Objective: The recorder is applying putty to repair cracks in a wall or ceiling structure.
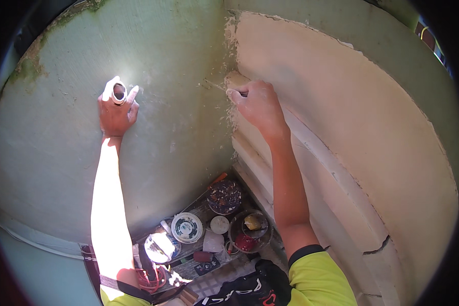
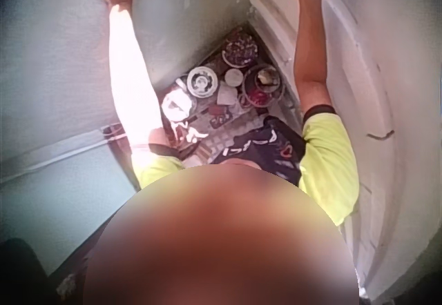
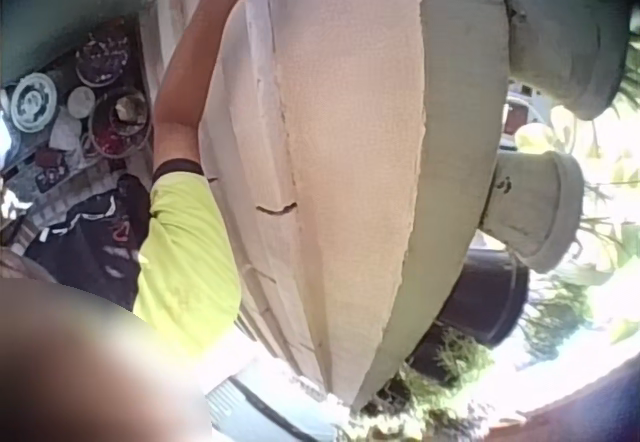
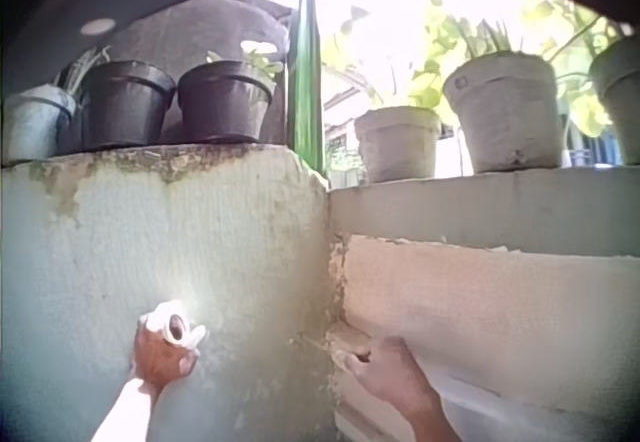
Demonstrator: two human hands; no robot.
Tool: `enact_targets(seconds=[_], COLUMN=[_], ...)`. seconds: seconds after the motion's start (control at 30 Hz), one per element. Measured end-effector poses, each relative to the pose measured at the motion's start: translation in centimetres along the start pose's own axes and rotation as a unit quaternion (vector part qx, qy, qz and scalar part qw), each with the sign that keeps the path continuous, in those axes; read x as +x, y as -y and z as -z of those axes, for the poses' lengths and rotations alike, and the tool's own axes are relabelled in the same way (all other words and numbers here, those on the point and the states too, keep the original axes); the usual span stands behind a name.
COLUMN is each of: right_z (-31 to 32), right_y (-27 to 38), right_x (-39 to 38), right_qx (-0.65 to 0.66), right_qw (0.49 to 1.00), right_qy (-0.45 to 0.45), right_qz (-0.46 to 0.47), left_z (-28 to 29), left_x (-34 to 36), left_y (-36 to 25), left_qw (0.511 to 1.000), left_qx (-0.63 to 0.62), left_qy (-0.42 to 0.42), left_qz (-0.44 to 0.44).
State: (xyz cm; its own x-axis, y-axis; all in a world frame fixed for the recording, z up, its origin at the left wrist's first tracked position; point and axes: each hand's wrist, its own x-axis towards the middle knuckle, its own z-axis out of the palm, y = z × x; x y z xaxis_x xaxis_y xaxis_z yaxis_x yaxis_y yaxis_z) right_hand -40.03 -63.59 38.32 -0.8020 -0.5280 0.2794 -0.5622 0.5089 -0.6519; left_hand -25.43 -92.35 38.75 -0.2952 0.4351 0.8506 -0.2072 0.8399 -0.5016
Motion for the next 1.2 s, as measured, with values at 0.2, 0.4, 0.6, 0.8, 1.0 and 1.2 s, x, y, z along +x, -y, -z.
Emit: enact_targets(seconds=[0.2, 0.4, 0.6, 0.8, 1.0, 1.2], right_z=[-4.7, -1.7, -6.8, -9.5, -11.5, -11.6], right_y=[-5.5, -1.0, 0.9, 0.4, -0.5, -1.0], right_x=[2.0, 0.4, 5.6, 5.9, 6.2, 6.8], right_qx=[-0.156, 0.09, 0.004, 0.083, 0.083, 0.113], right_qw=[0.945, 0.938, 0.928, 0.925, 0.893, 0.895], right_qy=[-0.256, -0.322, -0.365, -0.371, -0.438, -0.429], right_qz=[0.13, 0.087, 0.068, 0.01, 0.057, 0.04], left_z=[1.1, -2.2, -2.5, -2.5, -3.6, -3.7], left_x=[3.0, -2.9, -2.7, -3.3, -5.8, -2.9], left_y=[-1.6, 2.0, 1.6, 2.1, 2.6, 1.0], left_qw=[0.99, 0.998, 0.998, 0.998, 0.998, 0.999], left_qx=[-0.059, 0.028, -0.018, -0.009, 0.037, -0.036], left_qy=[0.117, 0.042, 0.045, 0.048, 0.053, 0.016], left_qz=[0.061, -0.047, -0.043, -0.036, -0.019, 0.009])
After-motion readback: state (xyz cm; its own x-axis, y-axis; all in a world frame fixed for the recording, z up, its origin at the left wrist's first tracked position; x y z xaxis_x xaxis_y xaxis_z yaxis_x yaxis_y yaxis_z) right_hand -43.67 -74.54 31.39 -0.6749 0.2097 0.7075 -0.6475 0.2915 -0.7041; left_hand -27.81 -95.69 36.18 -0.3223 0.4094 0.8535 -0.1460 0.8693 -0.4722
